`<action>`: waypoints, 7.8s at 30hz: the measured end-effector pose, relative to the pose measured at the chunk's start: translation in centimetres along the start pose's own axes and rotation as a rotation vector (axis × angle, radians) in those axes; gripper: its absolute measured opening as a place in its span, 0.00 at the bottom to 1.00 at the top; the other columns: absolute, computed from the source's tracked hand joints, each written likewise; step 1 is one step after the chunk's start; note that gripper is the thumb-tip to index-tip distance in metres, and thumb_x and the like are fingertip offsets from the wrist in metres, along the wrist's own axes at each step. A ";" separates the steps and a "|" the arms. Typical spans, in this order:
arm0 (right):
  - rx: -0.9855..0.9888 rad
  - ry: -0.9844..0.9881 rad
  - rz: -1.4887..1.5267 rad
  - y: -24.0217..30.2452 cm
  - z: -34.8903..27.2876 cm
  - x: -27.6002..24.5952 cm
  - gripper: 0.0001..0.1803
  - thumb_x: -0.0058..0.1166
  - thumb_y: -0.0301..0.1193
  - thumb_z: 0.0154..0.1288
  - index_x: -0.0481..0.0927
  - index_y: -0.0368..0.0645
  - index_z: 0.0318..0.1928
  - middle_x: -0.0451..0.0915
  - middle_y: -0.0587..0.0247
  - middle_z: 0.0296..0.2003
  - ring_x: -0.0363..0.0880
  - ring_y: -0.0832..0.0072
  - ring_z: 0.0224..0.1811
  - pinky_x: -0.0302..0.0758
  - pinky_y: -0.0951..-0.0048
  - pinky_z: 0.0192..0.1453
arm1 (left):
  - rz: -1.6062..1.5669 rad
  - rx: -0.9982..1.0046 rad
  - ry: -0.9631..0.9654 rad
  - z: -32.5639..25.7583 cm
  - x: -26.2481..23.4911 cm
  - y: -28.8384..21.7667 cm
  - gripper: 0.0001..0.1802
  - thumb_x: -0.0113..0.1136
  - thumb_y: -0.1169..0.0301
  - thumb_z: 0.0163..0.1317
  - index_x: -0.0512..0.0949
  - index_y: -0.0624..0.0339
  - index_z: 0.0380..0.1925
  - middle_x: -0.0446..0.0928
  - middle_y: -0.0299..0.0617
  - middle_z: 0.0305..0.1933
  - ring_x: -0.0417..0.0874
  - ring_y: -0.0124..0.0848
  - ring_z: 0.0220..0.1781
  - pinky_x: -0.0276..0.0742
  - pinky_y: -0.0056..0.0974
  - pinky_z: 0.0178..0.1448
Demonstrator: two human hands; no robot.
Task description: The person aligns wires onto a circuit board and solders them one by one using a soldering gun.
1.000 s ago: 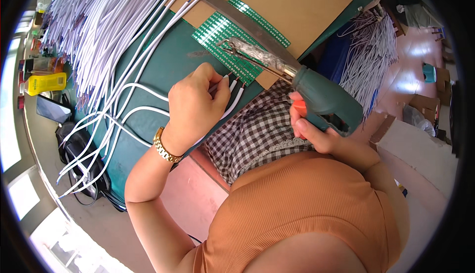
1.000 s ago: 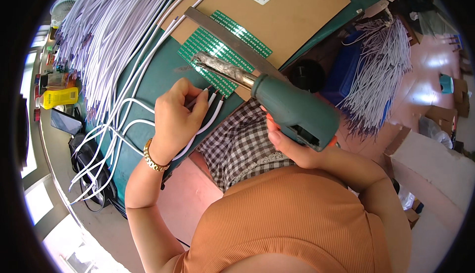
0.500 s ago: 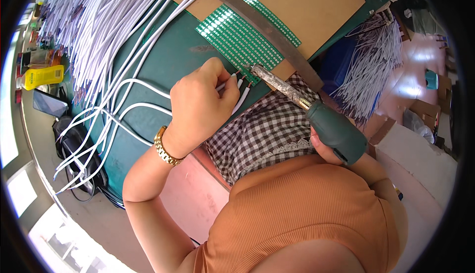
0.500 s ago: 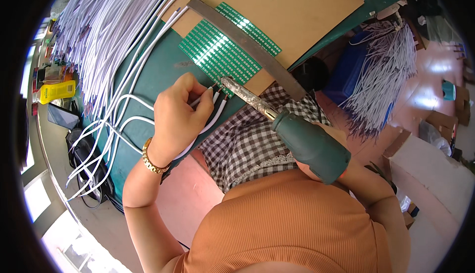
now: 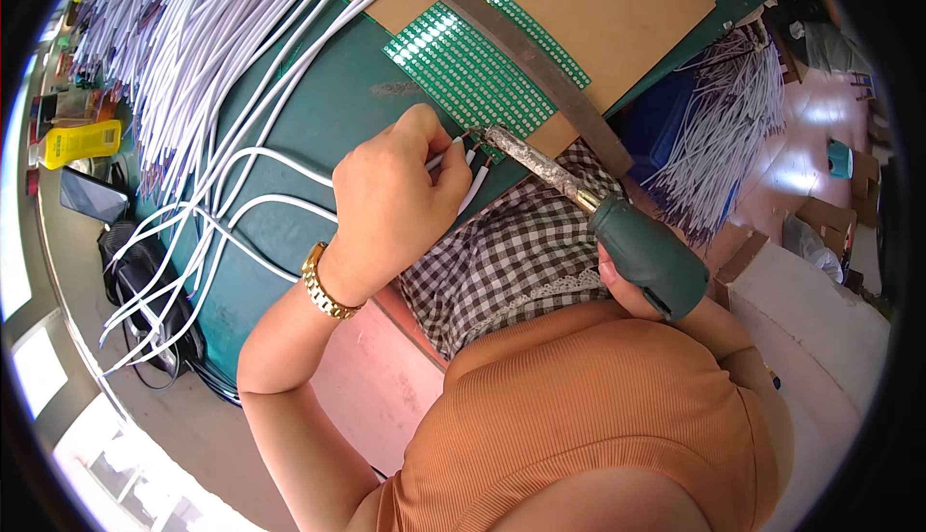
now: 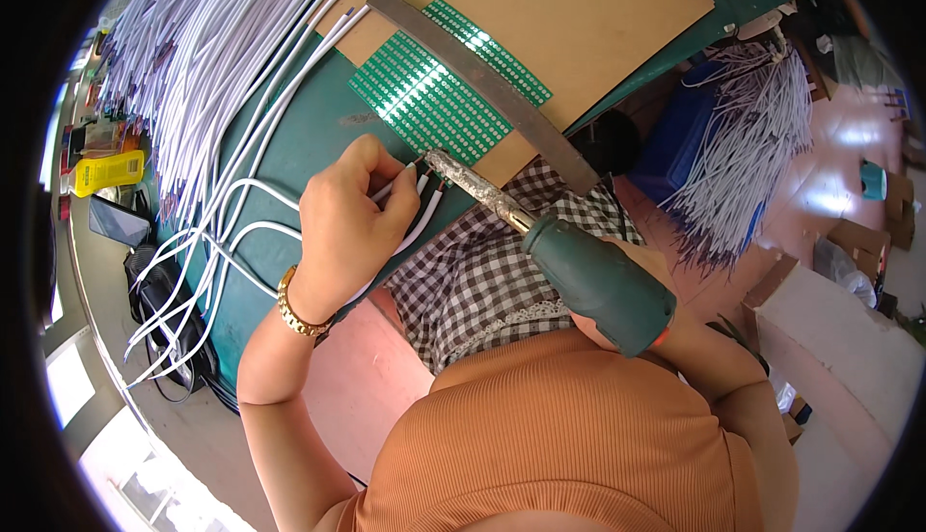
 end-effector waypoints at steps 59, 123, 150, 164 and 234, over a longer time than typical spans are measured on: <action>0.210 -0.270 0.822 -0.4 0.6 -3.3 0.18 0.49 0.22 0.64 0.65 0.42 0.54 0.72 0.63 0.31 0.75 0.80 0.30 0.72 0.78 0.29 | 0.528 0.286 -0.136 12.1 -3.4 2.2 0.08 0.58 0.74 0.53 0.76 0.63 0.34 0.74 0.49 0.36 0.77 0.46 0.41 0.75 0.44 0.44; 0.136 -0.204 1.085 4.1 6.6 1.4 0.25 0.52 0.22 0.63 0.61 0.45 0.59 0.74 0.50 0.45 0.77 0.76 0.34 0.75 0.75 0.36 | 0.017 0.175 -0.043 -0.1 -3.5 -0.7 0.03 0.58 0.79 0.56 0.74 0.66 0.29 0.73 0.48 0.28 0.76 0.46 0.27 0.72 0.41 0.30; 0.001 0.068 0.051 1.6 1.6 -1.2 0.03 0.54 0.26 0.58 0.75 0.43 0.33 0.75 0.66 0.27 0.74 0.80 0.27 0.69 0.76 0.31 | 0.112 0.170 -0.039 0.8 -0.6 0.9 0.08 0.59 0.72 0.52 0.69 0.60 0.24 0.74 0.47 0.22 0.76 0.46 0.20 0.70 0.44 0.24; 0.020 -0.026 0.147 1.5 1.7 -0.3 0.05 0.58 0.25 0.56 0.77 0.41 0.35 0.77 0.67 0.28 0.75 0.80 0.29 0.71 0.78 0.34 | 0.105 0.121 -0.028 0.9 -0.4 0.8 0.09 0.61 0.73 0.50 0.69 0.61 0.21 0.74 0.47 0.21 0.76 0.45 0.21 0.70 0.43 0.25; 0.034 -0.281 1.221 4.2 6.4 -0.9 0.23 0.52 0.19 0.61 0.63 0.43 0.56 0.74 0.58 0.31 0.73 0.78 0.28 0.71 0.78 0.27 | -0.241 0.096 0.056 1.0 -4.6 -2.6 0.03 0.55 0.78 0.62 0.71 0.65 0.31 0.72 0.45 0.25 0.72 0.29 0.21 0.68 0.34 0.26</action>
Point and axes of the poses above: each hand's wrist, its own z-axis towards the middle knuckle, its own x-axis out of the palm, y = z × x, the point moved 4 cm from there along z, towards the middle knuckle
